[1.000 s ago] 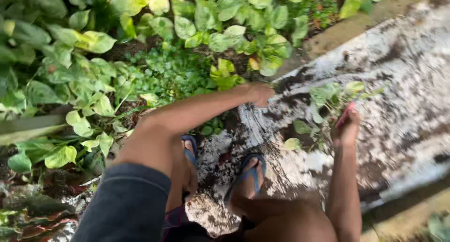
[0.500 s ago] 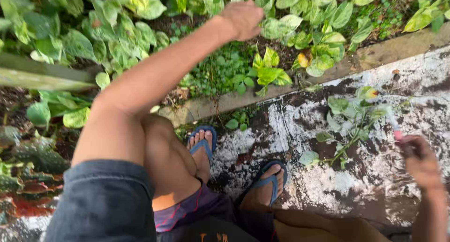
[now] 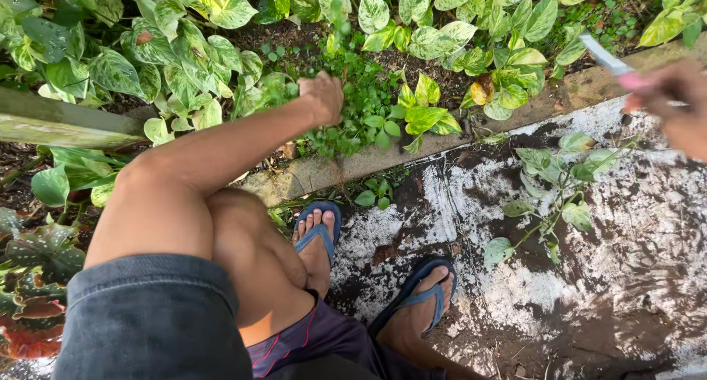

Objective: The person uses pink-handled shears to cut stems of variegated leafy plants in a raised garden bed. They remove weeds by hand, gather the cuttings, and walk along the bed to collect more stems, ending with a bundle of plant material.

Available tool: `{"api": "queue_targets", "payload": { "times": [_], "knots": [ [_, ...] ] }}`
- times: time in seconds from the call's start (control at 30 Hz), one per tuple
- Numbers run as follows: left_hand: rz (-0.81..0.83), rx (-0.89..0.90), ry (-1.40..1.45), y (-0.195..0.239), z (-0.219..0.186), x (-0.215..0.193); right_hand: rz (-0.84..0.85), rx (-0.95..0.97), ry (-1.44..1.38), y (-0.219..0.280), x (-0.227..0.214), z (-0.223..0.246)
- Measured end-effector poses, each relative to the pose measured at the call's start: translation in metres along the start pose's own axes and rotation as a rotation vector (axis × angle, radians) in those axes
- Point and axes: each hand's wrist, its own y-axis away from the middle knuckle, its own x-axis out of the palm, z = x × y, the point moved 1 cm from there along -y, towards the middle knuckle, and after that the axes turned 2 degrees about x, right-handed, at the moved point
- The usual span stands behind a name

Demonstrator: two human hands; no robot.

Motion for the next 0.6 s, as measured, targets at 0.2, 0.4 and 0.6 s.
{"api": "queue_targets", "payload": {
  "times": [0.2,0.4,0.6],
  "knots": [
    [-0.231,0.038,-0.195,0.008,-0.004,0.029,0.016,0.337,-0.492,0.023,0.131,0.01],
    [-0.109,0.072,0.03,0.054,-0.016,-0.012,-0.109,0.711,-0.546,0.04,0.139,-0.099],
    [-0.581,0.213,0.016,0.025,0.003,-0.058,-0.402,0.885,-0.557,-0.004,0.148,-0.146]
  ]
}}
